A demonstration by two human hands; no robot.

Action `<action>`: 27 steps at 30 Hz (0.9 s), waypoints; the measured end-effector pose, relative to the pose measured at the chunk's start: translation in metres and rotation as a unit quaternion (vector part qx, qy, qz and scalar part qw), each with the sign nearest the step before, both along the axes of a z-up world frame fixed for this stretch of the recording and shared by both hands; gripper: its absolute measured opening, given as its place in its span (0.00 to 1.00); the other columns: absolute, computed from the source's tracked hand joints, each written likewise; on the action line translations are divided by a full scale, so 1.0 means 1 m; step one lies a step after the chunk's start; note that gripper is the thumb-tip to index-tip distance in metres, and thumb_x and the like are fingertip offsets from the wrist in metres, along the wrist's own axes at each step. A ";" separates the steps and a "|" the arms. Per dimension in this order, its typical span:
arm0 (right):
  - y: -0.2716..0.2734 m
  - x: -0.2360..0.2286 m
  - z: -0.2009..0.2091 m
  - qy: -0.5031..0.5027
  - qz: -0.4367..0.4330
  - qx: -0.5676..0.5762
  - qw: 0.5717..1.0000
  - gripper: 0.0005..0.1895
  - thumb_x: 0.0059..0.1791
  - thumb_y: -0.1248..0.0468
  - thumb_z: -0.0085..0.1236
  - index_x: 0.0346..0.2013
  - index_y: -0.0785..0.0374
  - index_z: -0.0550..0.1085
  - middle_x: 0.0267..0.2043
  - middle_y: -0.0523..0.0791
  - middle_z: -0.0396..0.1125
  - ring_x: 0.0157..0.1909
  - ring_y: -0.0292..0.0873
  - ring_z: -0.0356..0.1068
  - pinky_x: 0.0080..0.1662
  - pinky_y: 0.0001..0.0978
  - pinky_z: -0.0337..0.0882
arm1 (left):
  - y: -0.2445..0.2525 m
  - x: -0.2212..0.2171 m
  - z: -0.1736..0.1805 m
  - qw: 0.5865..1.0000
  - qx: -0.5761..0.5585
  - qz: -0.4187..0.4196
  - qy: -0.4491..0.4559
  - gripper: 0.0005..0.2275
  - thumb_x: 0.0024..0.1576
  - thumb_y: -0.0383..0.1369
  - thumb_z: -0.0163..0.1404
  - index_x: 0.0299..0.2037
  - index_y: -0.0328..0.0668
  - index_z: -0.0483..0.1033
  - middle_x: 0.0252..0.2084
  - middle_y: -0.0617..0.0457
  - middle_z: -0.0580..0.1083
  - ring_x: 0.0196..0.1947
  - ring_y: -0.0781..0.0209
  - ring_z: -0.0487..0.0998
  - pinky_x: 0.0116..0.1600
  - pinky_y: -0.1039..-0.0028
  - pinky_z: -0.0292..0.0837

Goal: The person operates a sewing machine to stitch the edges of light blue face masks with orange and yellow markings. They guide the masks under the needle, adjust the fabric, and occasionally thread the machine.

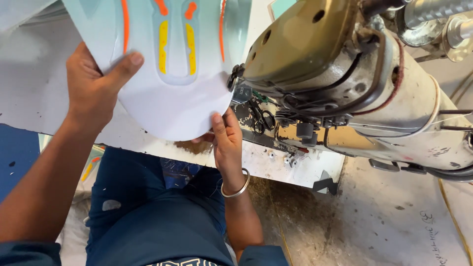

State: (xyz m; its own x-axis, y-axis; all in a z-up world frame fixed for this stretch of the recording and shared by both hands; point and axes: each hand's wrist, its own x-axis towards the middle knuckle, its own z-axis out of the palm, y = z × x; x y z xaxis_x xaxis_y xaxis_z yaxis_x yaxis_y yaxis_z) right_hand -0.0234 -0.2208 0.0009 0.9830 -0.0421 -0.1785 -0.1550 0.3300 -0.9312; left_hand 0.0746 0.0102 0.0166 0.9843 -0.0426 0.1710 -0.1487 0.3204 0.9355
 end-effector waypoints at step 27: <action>-0.005 0.018 -0.009 -0.022 -0.094 -0.055 0.994 0.19 0.60 0.53 0.49 0.38 0.67 0.76 0.31 0.45 0.72 0.32 0.37 0.73 0.36 0.32 0.79 | -0.008 -0.079 -0.031 0.965 0.215 0.130 -0.074 0.05 0.68 0.27 0.56 0.44 0.29 0.78 0.40 0.52 0.77 0.37 0.67 0.76 0.44 0.79 0.72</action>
State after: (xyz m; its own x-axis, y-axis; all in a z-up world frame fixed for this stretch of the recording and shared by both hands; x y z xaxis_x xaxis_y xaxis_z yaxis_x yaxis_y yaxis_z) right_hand -0.0058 -0.2261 -0.0084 0.9626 -0.2426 -0.1204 -0.0592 0.2450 -0.9677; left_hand -0.0041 0.0025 -0.0146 0.9376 0.1044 0.3317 -0.3134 -0.1591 0.9362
